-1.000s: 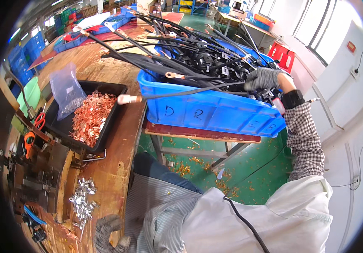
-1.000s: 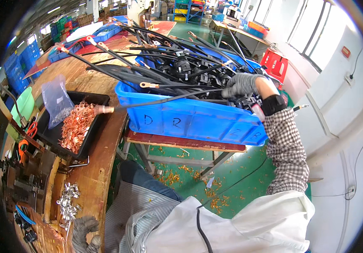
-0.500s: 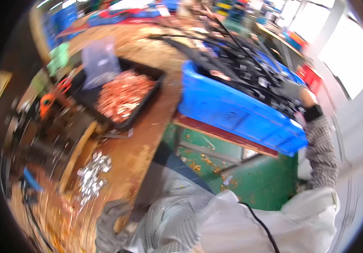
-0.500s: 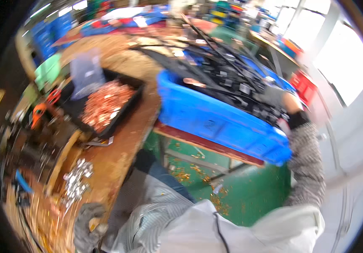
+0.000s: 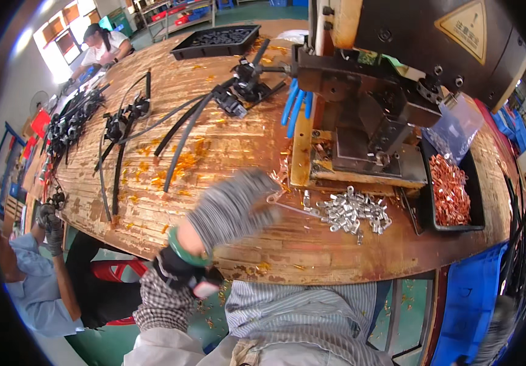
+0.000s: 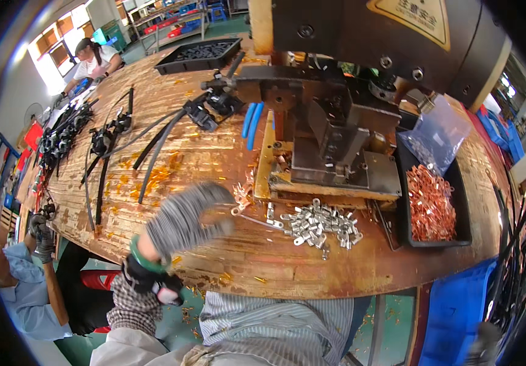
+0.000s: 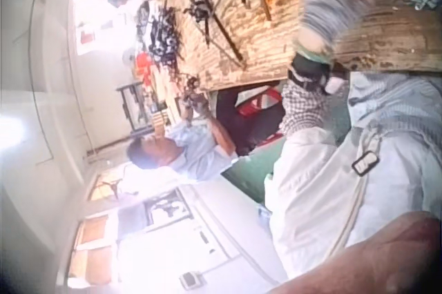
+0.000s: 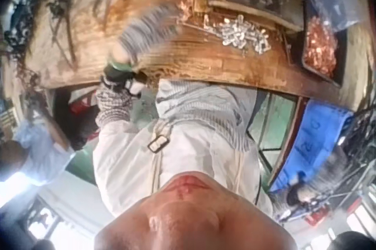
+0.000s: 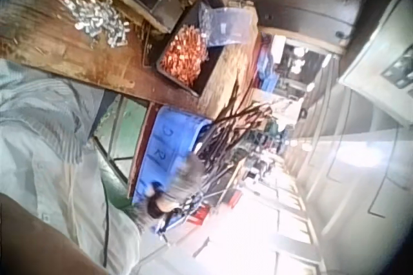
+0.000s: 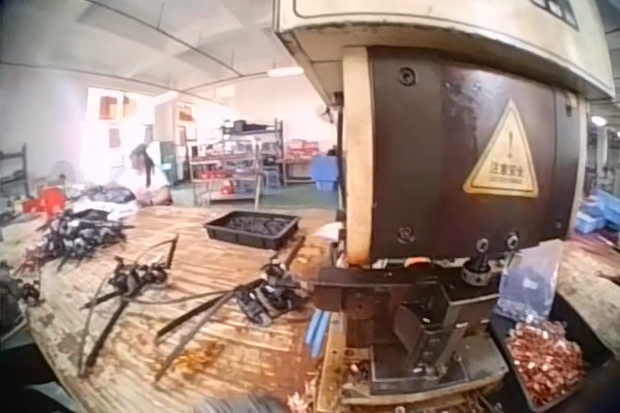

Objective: The worker is assembling wire harnesses by attaching connectors and using a pneumatic or mechanical press machine to secure components.

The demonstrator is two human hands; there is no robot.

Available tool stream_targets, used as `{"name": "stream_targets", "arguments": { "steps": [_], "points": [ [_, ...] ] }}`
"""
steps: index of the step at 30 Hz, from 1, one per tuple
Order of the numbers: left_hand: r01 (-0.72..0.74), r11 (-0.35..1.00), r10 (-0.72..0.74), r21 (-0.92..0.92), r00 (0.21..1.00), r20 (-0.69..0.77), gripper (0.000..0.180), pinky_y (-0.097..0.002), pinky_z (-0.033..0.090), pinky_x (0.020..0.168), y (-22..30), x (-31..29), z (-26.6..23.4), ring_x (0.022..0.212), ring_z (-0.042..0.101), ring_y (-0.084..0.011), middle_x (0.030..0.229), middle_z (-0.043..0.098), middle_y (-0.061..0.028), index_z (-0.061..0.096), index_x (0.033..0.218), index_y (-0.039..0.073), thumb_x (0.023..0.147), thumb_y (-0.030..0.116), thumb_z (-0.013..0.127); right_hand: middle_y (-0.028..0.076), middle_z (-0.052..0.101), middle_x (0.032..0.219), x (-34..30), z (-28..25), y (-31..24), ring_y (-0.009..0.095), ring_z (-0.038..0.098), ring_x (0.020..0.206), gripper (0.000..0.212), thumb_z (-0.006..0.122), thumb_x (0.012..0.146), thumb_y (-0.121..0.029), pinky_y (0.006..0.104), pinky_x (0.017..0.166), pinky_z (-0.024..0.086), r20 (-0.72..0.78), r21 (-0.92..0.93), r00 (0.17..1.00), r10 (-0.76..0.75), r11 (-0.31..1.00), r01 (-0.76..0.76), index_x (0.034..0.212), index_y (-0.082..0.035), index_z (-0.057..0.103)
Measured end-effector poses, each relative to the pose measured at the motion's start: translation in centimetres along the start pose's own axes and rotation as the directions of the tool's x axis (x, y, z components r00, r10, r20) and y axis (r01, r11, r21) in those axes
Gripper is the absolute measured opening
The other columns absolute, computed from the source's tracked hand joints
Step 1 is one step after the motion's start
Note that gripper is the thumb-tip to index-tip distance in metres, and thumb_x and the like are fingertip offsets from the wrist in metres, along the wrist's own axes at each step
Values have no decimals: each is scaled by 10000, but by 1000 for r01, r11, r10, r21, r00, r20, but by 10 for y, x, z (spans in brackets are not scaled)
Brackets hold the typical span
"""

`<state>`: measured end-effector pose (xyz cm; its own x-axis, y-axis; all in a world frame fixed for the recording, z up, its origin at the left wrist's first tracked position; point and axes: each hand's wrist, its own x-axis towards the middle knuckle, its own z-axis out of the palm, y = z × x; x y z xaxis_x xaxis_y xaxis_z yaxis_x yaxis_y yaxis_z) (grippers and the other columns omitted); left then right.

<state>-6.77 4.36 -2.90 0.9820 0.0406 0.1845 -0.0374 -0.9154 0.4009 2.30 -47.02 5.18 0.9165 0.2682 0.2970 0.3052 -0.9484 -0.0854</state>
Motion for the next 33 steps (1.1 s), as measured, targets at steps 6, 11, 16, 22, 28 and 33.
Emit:
{"name": "stream_targets", "arguments": {
  "steps": [6,11,16,22,28,33],
  "points": [
    [597,748,-477,290,788,-390,354,-414,443,803,-144,37,-47,974,540,-339,1027,567,-186,552,1082,100,782,285,592,120,590,813,22,134,-114,309,561,753,131,623,718,-82,375,692,453,-40,368,904,-427,835,410,839,-53,582],
    [769,531,-651,357,639,-409,340,-398,454,794,-196,41,-94,932,566,-322,970,596,-168,554,1113,165,777,211,576,108,592,771,23,168,-158,304,565,712,116,639,708,-97,373,661,454,-31,479,869,-494,755,447,795,-56,574],
    [343,449,38,825,915,-401,386,-391,403,890,-205,51,-96,1033,497,-304,1104,539,-134,552,1084,123,698,110,560,117,567,727,27,195,-159,306,537,645,105,603,759,-147,385,598,435,-182,575,895,-407,695,432,751,-54,555],
    [-32,425,27,904,999,23,268,-407,320,975,-162,127,-22,1121,451,-268,1178,508,-91,549,1057,143,803,162,465,128,504,656,19,225,-158,310,507,609,155,569,790,-193,400,569,406,-304,447,920,-249,815,368,729,-53,540],
    [33,588,-99,809,995,31,160,-399,394,859,-170,139,-24,1003,504,-238,991,566,-44,574,906,151,783,209,490,123,504,659,17,228,-160,310,502,613,153,566,790,-191,402,554,398,-357,446,900,-250,801,400,714,-63,531],
    [-131,439,-6,889,989,148,119,-385,382,853,-112,58,-53,922,521,-152,870,561,17,567,845,177,733,199,533,123,541,711,18,215,-156,327,521,654,105,609,743,-168,415,571,422,-231,477,916,-327,783,400,782,-87,554]
  ]
}}
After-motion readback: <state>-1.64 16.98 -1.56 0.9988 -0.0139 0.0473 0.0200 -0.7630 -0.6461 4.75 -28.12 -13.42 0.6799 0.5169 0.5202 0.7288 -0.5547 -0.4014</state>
